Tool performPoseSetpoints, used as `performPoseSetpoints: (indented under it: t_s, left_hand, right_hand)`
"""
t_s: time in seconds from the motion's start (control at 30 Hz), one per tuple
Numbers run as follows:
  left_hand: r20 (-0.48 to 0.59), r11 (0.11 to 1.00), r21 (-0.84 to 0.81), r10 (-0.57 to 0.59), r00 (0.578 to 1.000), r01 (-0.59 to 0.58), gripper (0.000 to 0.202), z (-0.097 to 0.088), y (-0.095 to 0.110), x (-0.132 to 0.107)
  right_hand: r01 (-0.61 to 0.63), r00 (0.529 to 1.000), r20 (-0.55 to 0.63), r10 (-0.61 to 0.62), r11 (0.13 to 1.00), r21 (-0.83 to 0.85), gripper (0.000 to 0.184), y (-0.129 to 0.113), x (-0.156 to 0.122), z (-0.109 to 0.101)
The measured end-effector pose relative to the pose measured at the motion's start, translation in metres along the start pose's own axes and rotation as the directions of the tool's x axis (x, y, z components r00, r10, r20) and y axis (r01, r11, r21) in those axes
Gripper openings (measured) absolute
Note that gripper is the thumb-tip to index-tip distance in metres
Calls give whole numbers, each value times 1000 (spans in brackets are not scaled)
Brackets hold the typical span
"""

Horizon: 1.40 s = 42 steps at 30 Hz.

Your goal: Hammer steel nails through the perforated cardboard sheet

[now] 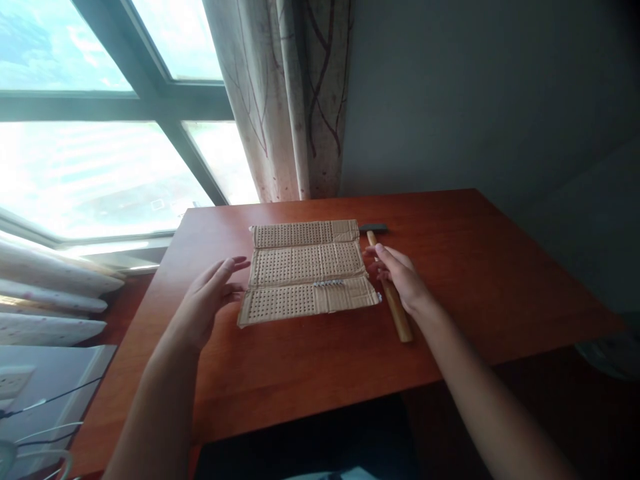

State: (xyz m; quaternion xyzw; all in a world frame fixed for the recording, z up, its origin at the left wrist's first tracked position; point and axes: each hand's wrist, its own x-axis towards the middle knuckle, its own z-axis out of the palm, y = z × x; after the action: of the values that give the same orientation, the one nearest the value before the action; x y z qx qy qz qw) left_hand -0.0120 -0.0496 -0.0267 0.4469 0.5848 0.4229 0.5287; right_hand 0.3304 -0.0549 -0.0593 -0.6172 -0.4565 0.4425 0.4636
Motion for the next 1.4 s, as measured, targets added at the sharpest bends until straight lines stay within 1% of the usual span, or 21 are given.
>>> performPoseSetpoints:
  t_s: [0.03,0.1,0.13,0.17,0.23,0.33,0.5,0.6,0.73,0.83,0.93,1.0,1.1,1.2,1.3,1.4]
  left_hand:
    - [100,993,-86,-75,992,84,56,3,-2,0]
    - [257,946,-215,-186,948,244,56,11,-3,-1]
    - [302,915,-258,-229,925,311,55,17,-2,-2]
    - [325,885,-289,-267,907,364,54,21,-1,-4]
    - [333,842,-325,-325,885,431,51,29,3,-6]
    - [335,813,-355,-349,875,460,48,34,4,-8]
    - [349,804,-358,-358,866,476,47,36,0,-8]
    - [350,806,-345,-365,863,481,49,41,-3,-10]
    - [373,826,-329,-332,867,458,54,53,-3,-11]
    - [418,848,-309,-286,862,431,52,66,1,-9]
    - [498,857,-314,-219,839,409,51,88,9,-3]
    - [558,855,-329,-166,813,400,50,108,16,2]
    - [632,850,-353,-91,770,391,45,144,25,13]
    - [673,846,-370,-41,739,384,41,180,30,26]
    - [687,843,-369,-35,726,390,36,209,29,39]
    - [679,845,-355,-61,732,400,33,230,25,49]
  right_hand:
    - [-70,995,75,61,988,135,44,-2,-6,4]
    - [-160,975,201,96,930,330,37,-4,-17,11]
    - [-193,964,247,98,898,396,34,-5,-21,14]
    - [-229,952,288,103,864,448,31,-7,-25,17]
    - [-298,930,346,125,807,510,28,-9,-31,21]
    - [-340,915,380,137,769,542,26,-12,-36,23]
    - [-333,923,354,149,768,546,25,-14,-40,22]
    - [-324,926,348,148,787,525,28,-16,-42,19]
    - [-267,946,293,135,840,473,30,-21,-44,11]
    - [-240,959,244,143,867,437,30,-23,-42,-3]
    - [-201,974,178,136,882,427,29,-22,-34,-25]
    - [-169,985,114,131,878,448,25,-21,-27,-45]
    - [-135,989,10,147,875,465,20,-20,-13,-76]
    - [-119,986,-49,158,882,455,18,-16,1,-105]
    - [-131,982,-66,177,891,434,17,-8,16,-127]
    - [-154,978,-63,197,898,412,17,5,30,-142]
